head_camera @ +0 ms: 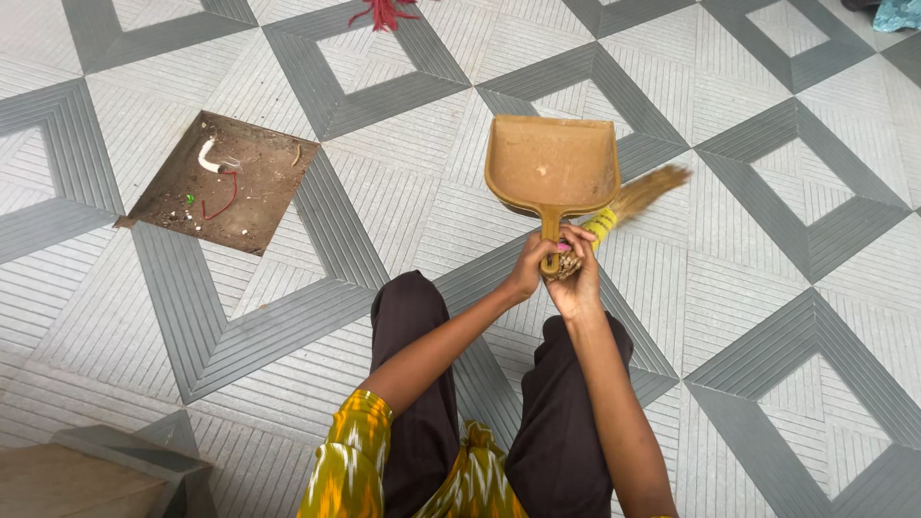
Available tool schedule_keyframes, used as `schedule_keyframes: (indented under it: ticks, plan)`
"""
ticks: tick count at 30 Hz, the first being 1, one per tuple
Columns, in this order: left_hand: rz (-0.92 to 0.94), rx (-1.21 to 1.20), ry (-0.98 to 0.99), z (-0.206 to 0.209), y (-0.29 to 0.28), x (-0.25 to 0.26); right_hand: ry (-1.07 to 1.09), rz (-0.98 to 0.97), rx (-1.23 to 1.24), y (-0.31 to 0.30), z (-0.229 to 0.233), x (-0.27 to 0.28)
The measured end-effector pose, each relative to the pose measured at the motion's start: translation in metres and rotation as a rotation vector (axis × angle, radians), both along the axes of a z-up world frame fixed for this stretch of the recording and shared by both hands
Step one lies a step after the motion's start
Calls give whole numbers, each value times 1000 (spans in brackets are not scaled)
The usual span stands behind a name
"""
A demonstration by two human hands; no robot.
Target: The person cleans a small hand broom by scraping its bristles with the edge of a plastic dustpan.
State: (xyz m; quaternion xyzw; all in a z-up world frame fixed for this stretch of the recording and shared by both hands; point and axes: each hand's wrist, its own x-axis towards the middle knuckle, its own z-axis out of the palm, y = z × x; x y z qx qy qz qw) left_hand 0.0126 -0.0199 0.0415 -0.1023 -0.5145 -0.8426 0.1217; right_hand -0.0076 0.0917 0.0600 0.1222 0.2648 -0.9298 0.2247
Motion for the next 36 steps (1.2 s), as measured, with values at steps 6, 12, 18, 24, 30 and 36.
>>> schedule_keyframes:
  ticks: [6, 12, 18, 24, 30, 36]
  plan:
    - [-17, -131, 191, 70, -16, 31, 50, 115, -20, -4, -2, 8]
    - [-11, -111, 136, 57, -8, 25, -78, 84, -78, 1, -29, -2]
    - [-45, -90, 123, 45, 3, 10, -104, 60, -9, 9, -20, -4]
    - [-115, -68, 118, 50, 9, 8, -107, 37, -137, 22, -21, -6]
    - [-125, -54, 82, 42, 13, 4, -128, 51, -107, 28, -15, -4]
    - [-152, -12, 98, 39, 11, 2, -134, 49, -42, 25, -2, 1]
